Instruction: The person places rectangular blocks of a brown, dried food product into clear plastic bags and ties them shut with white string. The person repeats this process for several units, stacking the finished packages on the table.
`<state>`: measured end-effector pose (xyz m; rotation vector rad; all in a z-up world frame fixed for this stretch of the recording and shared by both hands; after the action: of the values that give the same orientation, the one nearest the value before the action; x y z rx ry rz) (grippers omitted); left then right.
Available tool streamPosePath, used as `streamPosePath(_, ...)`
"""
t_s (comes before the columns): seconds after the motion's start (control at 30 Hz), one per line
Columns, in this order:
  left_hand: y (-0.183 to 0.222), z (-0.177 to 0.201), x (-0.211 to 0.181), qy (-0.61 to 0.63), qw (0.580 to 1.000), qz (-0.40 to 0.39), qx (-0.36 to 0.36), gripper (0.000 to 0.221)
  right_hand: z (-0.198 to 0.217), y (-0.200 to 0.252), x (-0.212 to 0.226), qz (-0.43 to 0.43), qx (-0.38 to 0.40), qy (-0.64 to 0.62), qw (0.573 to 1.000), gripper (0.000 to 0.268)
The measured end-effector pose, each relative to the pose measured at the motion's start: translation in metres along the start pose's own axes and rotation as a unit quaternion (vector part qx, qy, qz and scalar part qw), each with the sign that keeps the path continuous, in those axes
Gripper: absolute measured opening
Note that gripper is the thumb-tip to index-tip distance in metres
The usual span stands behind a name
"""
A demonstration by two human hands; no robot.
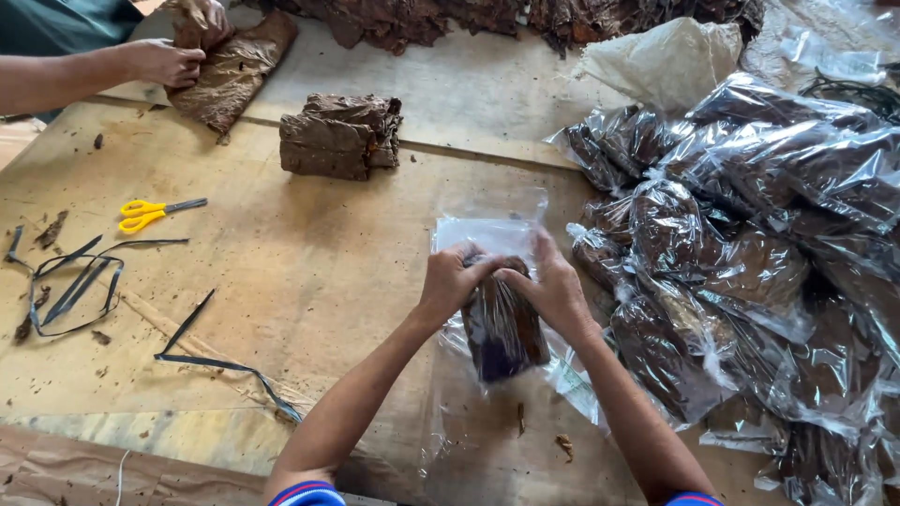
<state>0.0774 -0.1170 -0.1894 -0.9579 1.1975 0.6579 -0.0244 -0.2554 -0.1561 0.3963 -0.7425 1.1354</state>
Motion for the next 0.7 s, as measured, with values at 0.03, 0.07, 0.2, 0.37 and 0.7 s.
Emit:
streamPosePath(0.03,-0.005,0.002,0.021,-0.019,0.999,0.049,-0.014,0.027,0.001,0.003,0.008,0.086,-0.062,0.08,0.991,0.076)
streamPosePath(0.07,-0.011,0.003,0.04,-0.038,0.995,0.094,-0.025,0.028,0.002,0.008,0.016,0.17,-0.127,0.158,0.964,0.098)
streamPosePath(0.2,-0.025,0.015,0.083,-0.068,0.988,0.135,0.001,0.037,-0.064,0.024,0.004,0.183,-0.079,0.299,0.933,0.095)
streamPosePath(0.37,-0.026,0.028,0.12,-0.133,0.97,0.205,-0.002,0.043,-0.1,0.016,-0.009,0.145,0.079,0.354,0.921,0.088)
streamPosePath(0.7,-0.02,0.025,0.11,-0.108,0.963,0.246,-0.023,0.036,-0.109,0.02,-0.016,0.177,0.002,0.367,0.913,0.091)
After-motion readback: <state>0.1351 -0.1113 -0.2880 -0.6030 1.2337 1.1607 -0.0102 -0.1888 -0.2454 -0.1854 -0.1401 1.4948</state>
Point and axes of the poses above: each hand's wrist, its own y-axis away from the middle knuckle, its own z-axis out of the back of the hand, x = y × z, the point moved 6 cm from there along -y, towards the middle knuckle, and after that the axes turned 13 degrees about y, right-handed, at the moved point
